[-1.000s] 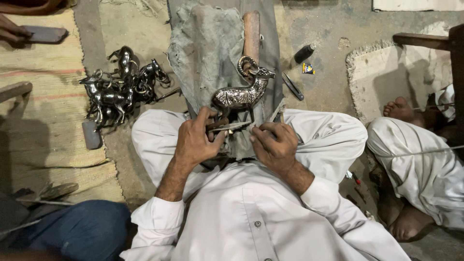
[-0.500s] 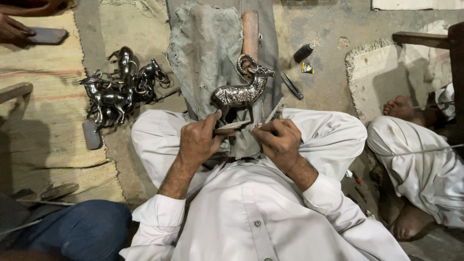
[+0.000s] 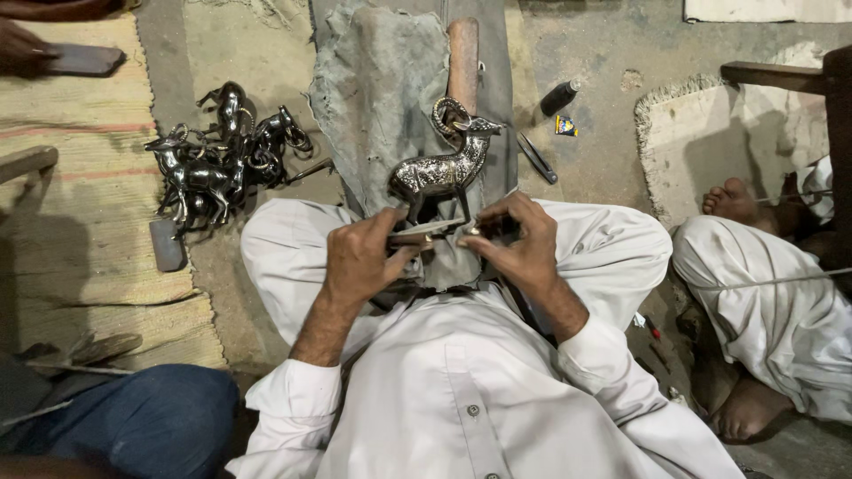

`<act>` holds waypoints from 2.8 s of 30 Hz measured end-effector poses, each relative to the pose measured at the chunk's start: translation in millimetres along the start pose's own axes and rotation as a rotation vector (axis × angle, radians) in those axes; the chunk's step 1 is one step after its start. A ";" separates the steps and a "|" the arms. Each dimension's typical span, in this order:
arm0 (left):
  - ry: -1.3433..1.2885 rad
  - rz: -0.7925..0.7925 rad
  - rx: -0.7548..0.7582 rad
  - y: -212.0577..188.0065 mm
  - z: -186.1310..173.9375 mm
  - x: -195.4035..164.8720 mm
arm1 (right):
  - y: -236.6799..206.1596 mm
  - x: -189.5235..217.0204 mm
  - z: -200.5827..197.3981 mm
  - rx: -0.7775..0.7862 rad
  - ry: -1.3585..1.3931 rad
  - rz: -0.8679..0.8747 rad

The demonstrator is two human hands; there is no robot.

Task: The person sits cross-legged on the floor holding a silver animal figurine against a cloth-covered sandbag, using a chisel and mallet to work decorative detail into the metal surface. The person repositions and turns the figurine between passes and continues chiseling different areas of the piece.

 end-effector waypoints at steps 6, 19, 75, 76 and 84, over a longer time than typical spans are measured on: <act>-0.031 -0.106 -0.021 -7.8 -16.8 8.2 | -1.1 -6.5 0.9 0.050 0.100 0.051; -0.190 -0.519 -0.188 -34.4 -21.5 113.8 | -9.0 -18.6 7.2 -0.026 0.203 0.051; -0.838 -0.838 0.083 10.5 117.7 184.4 | -20.0 -33.1 28.9 -0.093 0.051 -0.004; -0.859 -0.784 0.064 12.9 113.9 181.6 | -19.6 -33.2 28.7 -0.096 0.057 -0.010; -1.236 -0.716 -0.192 13.6 122.9 180.4 | -18.9 -34.1 29.2 -0.099 0.046 -0.006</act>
Point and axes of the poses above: each hand's wrist, its own y-axis towards the middle knuckle, its own z-axis out of the palm, x = y × z, the point moved 5 cm from there along y, towards the middle knuckle, and after that the axes turned 1 degree about -z, right-handed, at the moved point
